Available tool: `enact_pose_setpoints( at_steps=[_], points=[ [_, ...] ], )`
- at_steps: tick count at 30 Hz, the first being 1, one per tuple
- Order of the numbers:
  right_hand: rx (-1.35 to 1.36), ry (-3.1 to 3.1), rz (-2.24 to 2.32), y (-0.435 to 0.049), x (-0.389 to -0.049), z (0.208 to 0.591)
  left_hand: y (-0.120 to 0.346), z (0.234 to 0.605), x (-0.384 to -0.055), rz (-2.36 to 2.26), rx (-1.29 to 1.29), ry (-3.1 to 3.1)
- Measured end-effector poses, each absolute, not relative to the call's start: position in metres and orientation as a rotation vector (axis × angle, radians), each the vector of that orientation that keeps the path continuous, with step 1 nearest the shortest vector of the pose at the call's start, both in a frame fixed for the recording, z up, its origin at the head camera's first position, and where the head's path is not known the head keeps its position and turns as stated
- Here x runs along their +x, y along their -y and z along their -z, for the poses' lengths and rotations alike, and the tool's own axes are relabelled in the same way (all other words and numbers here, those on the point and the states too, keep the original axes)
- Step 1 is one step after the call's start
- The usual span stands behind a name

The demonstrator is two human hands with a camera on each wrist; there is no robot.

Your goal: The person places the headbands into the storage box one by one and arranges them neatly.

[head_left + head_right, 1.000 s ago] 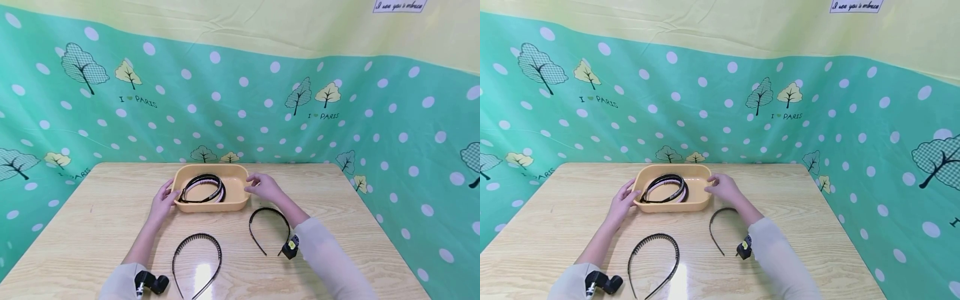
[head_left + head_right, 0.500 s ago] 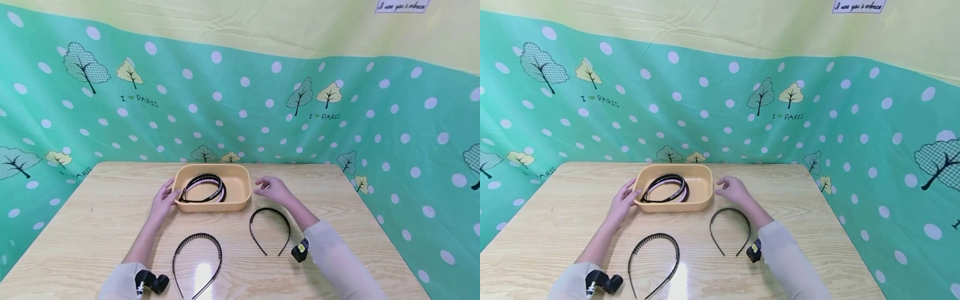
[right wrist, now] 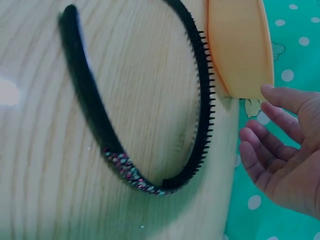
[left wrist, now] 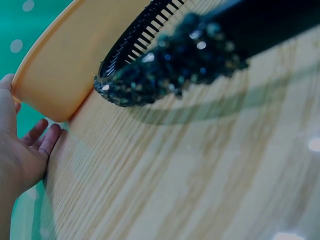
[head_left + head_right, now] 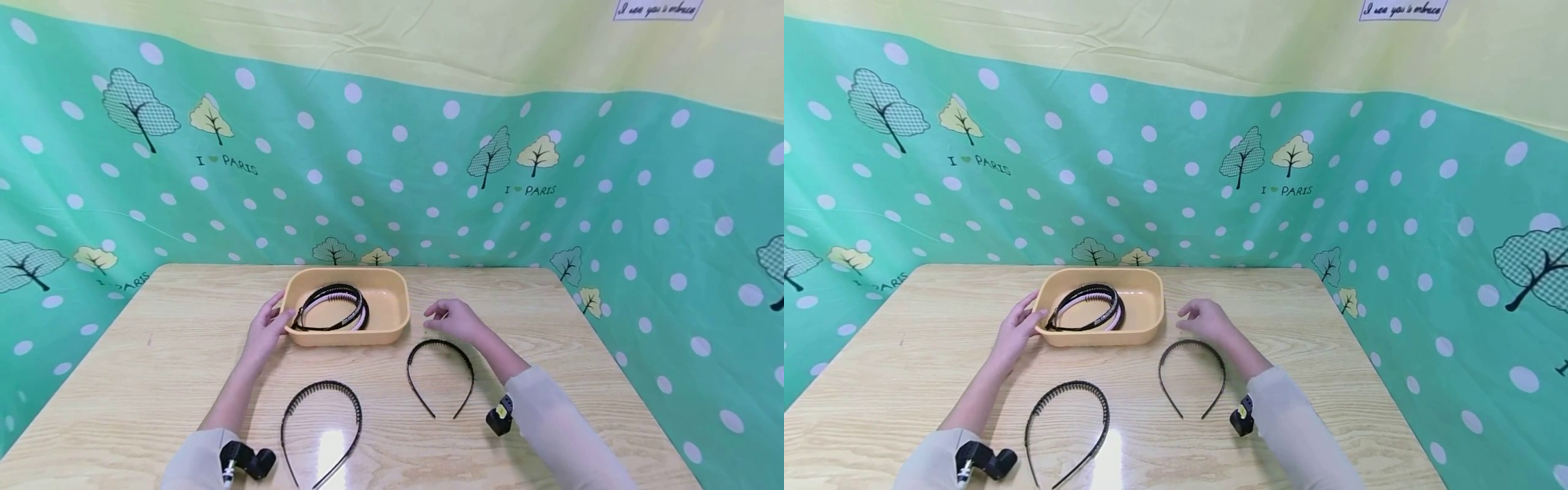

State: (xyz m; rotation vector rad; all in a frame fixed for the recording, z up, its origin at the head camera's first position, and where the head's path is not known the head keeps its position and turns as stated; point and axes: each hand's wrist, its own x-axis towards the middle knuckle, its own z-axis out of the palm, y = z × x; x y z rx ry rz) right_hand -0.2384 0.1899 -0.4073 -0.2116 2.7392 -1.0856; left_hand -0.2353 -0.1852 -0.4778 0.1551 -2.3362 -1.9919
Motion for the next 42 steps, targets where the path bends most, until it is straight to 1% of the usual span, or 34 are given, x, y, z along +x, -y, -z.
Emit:
enact_pose_setpoints(
  at_steps=[11, 18, 42],
  points=[
    [-0.271, -2.722, 1.051, -0.198, -0.241, 0.423, 0.185, 0.477, -0.234, 2.010, 0.154, 2.327],
    [-0.303, -2.733, 1.019, -0.201, -0.237, 0.431, 0.185, 0.477, -0.234, 2.013, 0.146, 2.324],
    [-0.353, -2.730, 0.965, -0.201, -0.232, 0.443, 0.185, 0.474, -0.232, 2.014, 0.152, 2.340]
  ],
)
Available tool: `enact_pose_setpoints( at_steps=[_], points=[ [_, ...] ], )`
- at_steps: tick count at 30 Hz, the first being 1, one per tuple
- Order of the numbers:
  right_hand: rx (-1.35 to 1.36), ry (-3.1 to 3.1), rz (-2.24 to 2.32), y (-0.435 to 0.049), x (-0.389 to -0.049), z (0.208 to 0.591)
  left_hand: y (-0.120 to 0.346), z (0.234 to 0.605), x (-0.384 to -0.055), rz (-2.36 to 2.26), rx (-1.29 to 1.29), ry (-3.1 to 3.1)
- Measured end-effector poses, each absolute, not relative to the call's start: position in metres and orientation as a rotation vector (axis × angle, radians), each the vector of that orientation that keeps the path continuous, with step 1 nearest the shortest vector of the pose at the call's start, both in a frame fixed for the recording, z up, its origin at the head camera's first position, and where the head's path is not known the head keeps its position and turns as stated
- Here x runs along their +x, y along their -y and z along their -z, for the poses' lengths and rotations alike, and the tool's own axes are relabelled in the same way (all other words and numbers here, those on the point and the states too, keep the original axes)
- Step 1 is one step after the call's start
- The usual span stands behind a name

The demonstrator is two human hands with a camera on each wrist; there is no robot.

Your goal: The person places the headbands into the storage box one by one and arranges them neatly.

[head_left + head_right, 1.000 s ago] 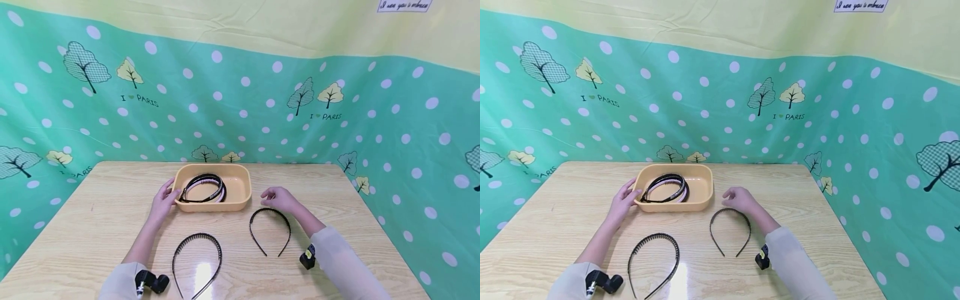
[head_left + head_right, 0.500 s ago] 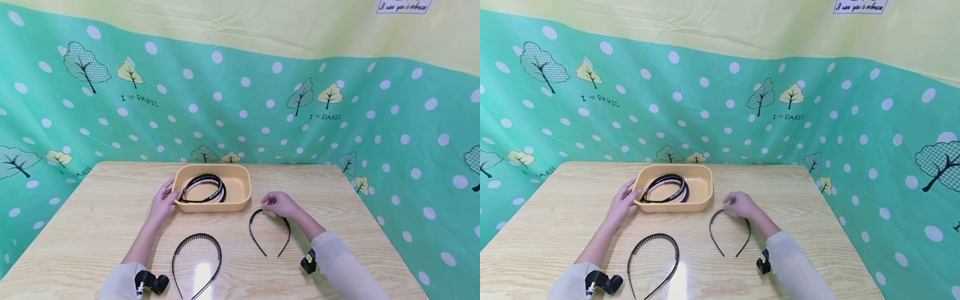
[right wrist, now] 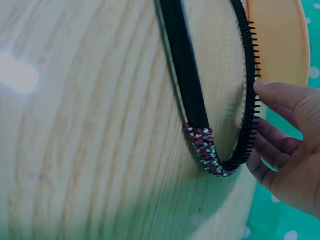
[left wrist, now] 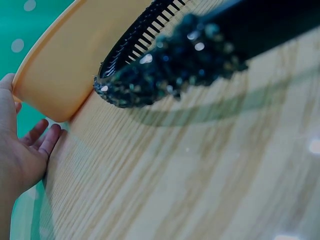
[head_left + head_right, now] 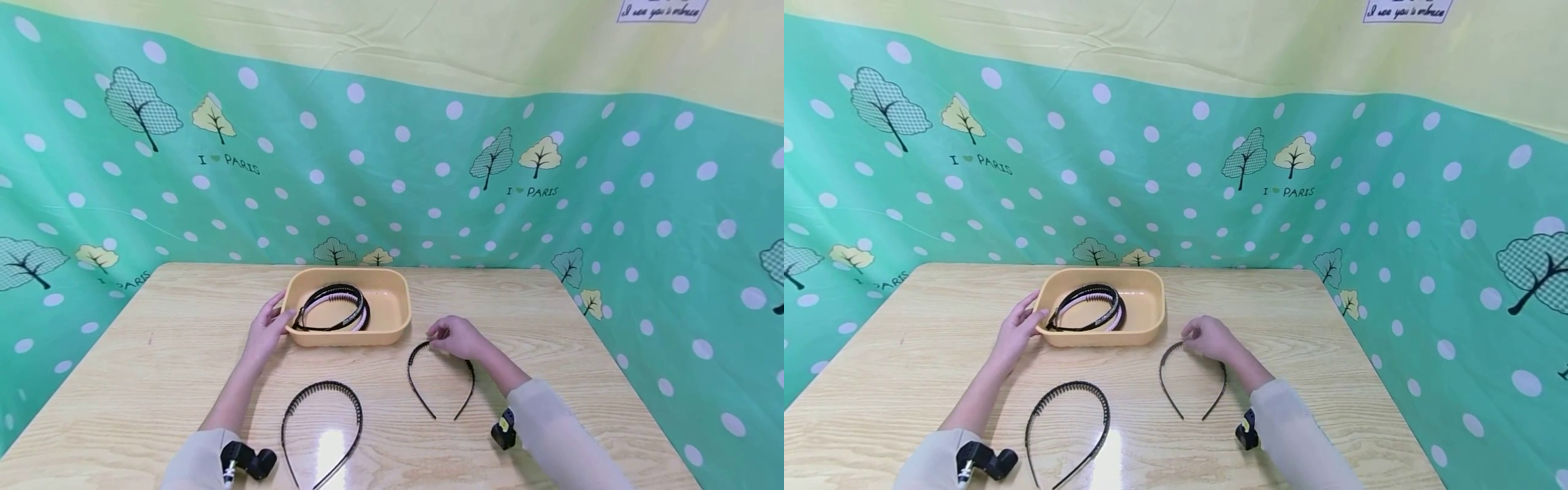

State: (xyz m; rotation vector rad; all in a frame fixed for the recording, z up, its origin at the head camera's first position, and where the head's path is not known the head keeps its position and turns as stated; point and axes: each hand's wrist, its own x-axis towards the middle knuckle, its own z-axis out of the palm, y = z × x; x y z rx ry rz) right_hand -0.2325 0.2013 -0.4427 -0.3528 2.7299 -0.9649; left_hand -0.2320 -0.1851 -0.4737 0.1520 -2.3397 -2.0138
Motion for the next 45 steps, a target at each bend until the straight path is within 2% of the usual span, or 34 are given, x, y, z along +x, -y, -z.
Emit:
enact_pose_setpoints(
  at_steps=[8, 16, 23, 33, 45],
  points=[
    [-0.378, -2.748, 0.903, -0.201, -0.233, 0.446, 0.179, 0.455, -0.222, 2.036, 0.164, 2.332],
    [-0.388, -2.763, 0.869, -0.201, -0.235, 0.449, 0.184, 0.475, -0.233, 2.004, 0.165, 2.336],
    [-0.395, -2.767, 0.864, -0.202, -0.236, 0.449, 0.185, 0.477, -0.235, 1.996, 0.181, 2.346],
    [-0.373, -2.754, 0.857, -0.202, -0.236, 0.446, 0.181, 0.454, -0.223, 2.040, 0.170, 2.353],
    [-0.377, -2.699, 0.940, -0.207, -0.237, 0.440, 0.186, 0.479, -0.236, 2.002, 0.176, 2.334]
  ],
)
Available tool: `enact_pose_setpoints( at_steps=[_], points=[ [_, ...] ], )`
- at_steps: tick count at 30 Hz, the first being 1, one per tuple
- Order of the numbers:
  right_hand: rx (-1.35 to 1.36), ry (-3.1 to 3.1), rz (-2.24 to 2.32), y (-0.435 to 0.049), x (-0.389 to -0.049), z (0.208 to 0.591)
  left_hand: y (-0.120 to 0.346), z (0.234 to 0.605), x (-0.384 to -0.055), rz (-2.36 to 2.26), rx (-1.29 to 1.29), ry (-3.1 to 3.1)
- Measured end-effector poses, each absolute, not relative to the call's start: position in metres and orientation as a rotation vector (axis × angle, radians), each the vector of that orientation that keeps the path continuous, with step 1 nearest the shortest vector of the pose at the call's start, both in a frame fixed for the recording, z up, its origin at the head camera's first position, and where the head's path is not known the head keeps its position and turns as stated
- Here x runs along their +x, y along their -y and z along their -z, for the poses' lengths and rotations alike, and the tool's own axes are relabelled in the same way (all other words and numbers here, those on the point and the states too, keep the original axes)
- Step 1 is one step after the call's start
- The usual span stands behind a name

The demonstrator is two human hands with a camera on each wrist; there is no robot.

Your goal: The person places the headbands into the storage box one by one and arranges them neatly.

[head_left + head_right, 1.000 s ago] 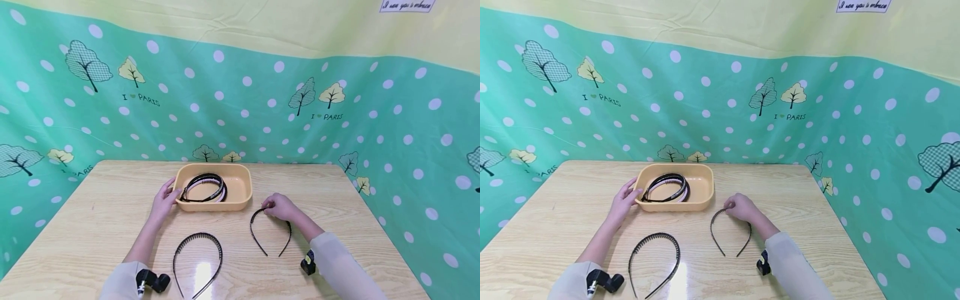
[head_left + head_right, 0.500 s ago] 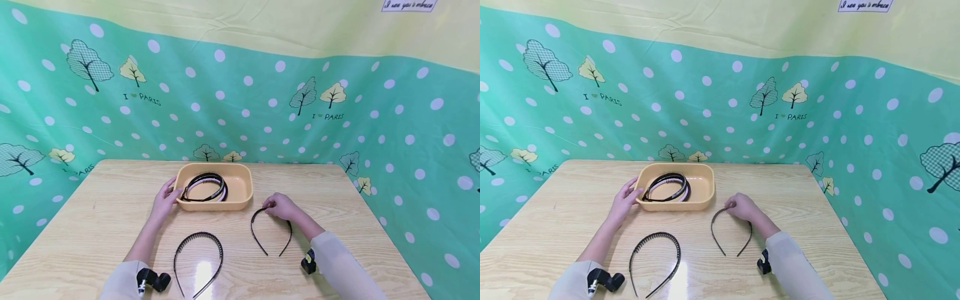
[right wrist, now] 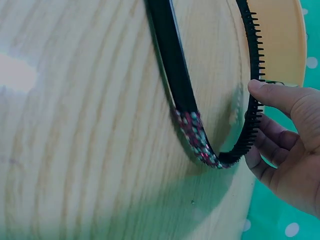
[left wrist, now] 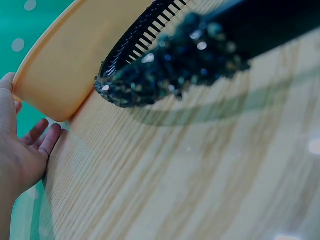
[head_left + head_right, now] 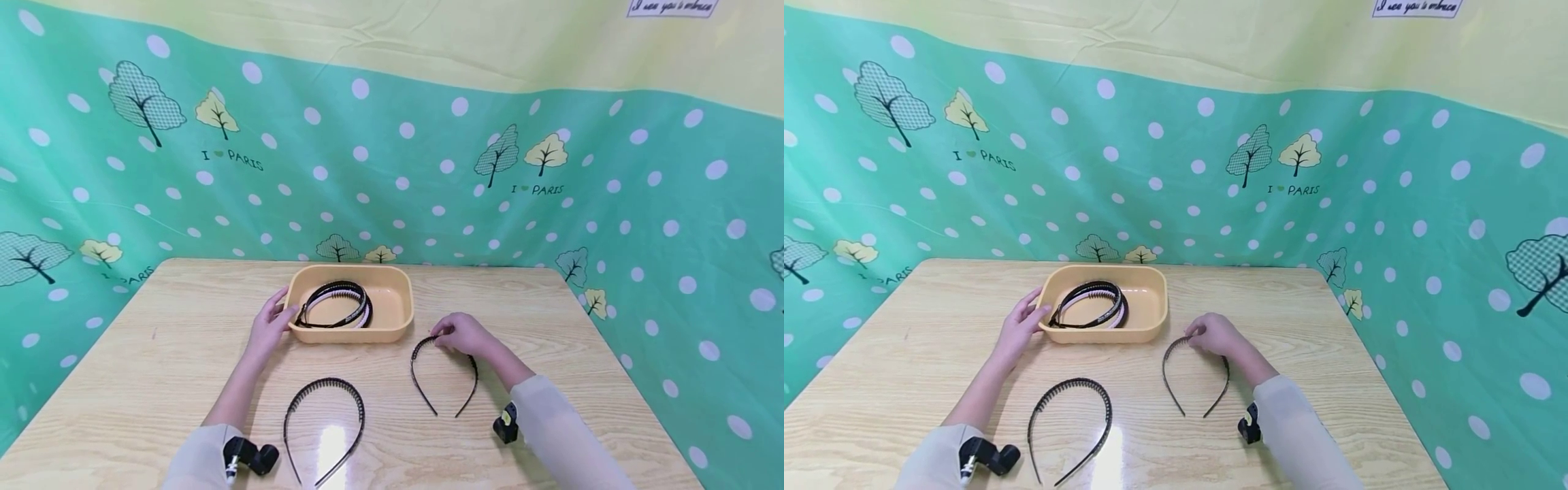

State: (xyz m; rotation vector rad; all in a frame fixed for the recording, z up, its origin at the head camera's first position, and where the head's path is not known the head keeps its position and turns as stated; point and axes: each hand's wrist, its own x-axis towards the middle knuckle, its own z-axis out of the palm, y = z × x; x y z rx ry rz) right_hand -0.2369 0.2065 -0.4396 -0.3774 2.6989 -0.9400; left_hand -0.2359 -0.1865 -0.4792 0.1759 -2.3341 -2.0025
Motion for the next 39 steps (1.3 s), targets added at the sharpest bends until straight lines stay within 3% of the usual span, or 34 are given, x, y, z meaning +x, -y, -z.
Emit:
enact_pose_setpoints(
  at_steps=[11, 22, 39],
  points=[
    [-0.425, -2.720, 0.949, -0.215, -0.239, 0.431, 0.177, 0.449, -0.218, 2.022, 0.158, 2.334],
    [-0.405, -2.687, 0.992, -0.223, -0.239, 0.426, 0.176, 0.446, -0.216, 2.025, 0.161, 2.348],
    [-0.458, -2.746, 0.963, -0.237, -0.240, 0.417, 0.185, 0.477, -0.234, 1.995, 0.160, 2.347]
  ],
)
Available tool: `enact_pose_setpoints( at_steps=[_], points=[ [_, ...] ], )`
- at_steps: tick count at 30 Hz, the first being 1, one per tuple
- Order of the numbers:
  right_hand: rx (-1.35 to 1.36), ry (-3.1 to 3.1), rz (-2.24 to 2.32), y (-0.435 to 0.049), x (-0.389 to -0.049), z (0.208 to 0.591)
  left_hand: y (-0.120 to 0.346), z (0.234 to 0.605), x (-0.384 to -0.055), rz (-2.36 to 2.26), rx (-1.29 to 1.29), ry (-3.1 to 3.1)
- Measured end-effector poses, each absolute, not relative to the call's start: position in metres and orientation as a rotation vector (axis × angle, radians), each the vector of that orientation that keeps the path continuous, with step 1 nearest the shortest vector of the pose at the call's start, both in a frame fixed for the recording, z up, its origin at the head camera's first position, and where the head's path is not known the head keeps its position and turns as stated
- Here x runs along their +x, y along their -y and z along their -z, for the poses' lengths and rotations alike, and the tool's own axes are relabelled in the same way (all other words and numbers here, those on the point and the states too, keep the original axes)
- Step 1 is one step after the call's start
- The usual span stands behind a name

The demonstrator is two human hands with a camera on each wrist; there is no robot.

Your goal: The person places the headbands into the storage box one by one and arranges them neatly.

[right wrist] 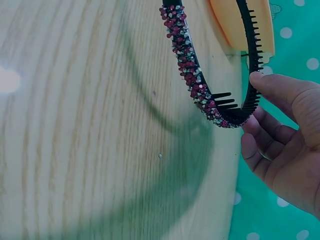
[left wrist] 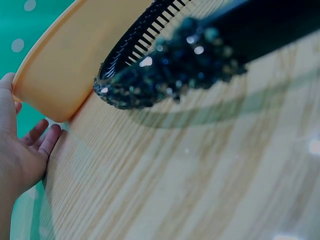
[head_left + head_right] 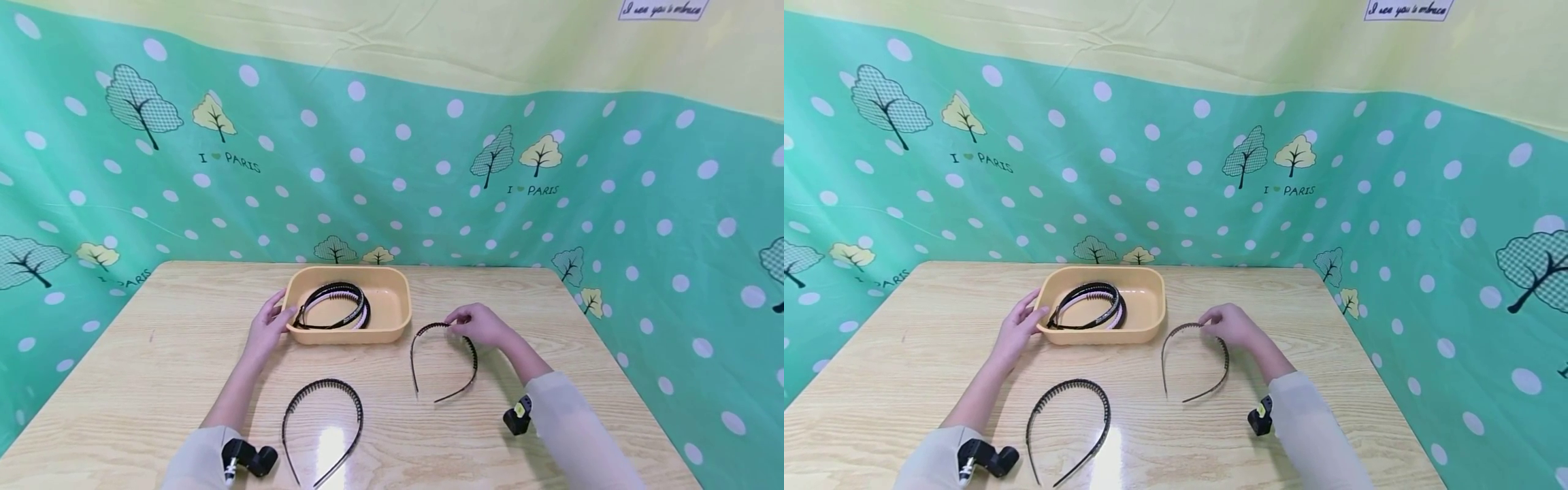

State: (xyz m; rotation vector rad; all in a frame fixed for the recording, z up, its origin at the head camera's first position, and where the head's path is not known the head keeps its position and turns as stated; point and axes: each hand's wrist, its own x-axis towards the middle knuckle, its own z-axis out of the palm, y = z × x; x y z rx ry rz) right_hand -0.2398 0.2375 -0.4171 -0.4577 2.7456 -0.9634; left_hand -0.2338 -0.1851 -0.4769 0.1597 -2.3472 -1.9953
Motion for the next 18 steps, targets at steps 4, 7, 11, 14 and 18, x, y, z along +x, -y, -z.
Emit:
enact_pose_setpoints(
  at_steps=[4, 7, 11, 14, 18],
  points=[
    [-0.451, -2.762, 0.953, -0.2402, -0.2409, 0.4152, 0.1860, 0.4792, -0.2353, 2.014, 0.162, 2.338],
    [-0.428, -2.767, 0.955, -0.2420, -0.2416, 0.4137, 0.1863, 0.4805, -0.2360, 2.022, 0.160, 2.328],
    [-0.407, -2.771, 0.967, -0.2437, -0.2421, 0.4108, 0.1863, 0.4804, -0.2353, 2.000, 0.155, 2.334],
    [-0.397, -2.776, 0.969, -0.2446, -0.2429, 0.4090, 0.1859, 0.4793, -0.2341, 1.973, 0.149, 2.343],
    [-0.384, -2.781, 0.969, -0.2451, -0.2445, 0.4069, 0.1856, 0.4783, -0.2334, 1.965, 0.140, 2.344]
  ],
)
